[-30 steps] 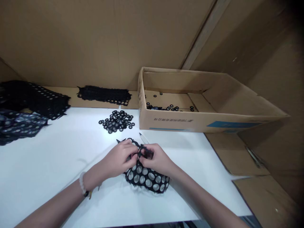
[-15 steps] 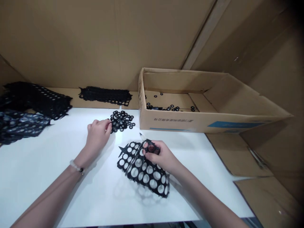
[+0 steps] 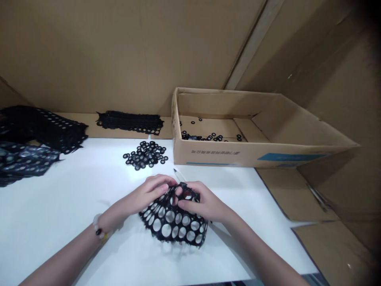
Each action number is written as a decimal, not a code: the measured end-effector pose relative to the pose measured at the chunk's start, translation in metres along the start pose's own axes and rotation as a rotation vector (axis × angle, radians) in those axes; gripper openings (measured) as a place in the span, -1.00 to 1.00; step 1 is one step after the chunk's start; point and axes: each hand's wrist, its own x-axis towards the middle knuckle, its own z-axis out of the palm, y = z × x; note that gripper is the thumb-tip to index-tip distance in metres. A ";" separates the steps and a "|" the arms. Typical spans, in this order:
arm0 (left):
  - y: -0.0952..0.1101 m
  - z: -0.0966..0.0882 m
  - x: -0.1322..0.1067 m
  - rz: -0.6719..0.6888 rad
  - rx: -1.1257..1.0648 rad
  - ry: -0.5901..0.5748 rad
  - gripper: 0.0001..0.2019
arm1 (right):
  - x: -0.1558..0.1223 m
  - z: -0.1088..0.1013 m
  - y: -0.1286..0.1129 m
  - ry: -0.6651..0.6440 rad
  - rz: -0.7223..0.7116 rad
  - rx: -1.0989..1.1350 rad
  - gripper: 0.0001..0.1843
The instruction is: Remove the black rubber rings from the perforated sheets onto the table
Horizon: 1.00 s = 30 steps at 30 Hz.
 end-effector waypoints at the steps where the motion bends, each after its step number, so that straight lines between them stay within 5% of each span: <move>1: 0.000 -0.001 0.000 -0.044 -0.089 -0.012 -0.73 | 0.000 -0.002 -0.002 0.014 -0.005 -0.057 -0.92; 4: -0.001 -0.008 0.002 -0.098 -0.197 -0.014 -0.78 | 0.001 -0.005 -0.006 0.001 0.017 -0.151 -0.90; 14: 0.002 -0.006 0.004 0.018 0.056 0.051 -0.78 | 0.003 0.001 0.003 0.100 0.057 -0.230 -0.90; 21: -0.004 -0.003 0.005 0.057 0.142 0.061 -0.77 | 0.002 0.000 -0.001 0.044 0.059 -0.164 -0.90; 26: 0.000 0.004 0.000 0.122 0.371 0.265 -0.80 | 0.003 0.003 0.001 0.117 0.040 -0.180 -0.92; 30: 0.007 0.009 -0.004 0.205 0.589 0.177 -0.86 | 0.005 0.007 0.007 0.153 0.065 -0.142 -0.94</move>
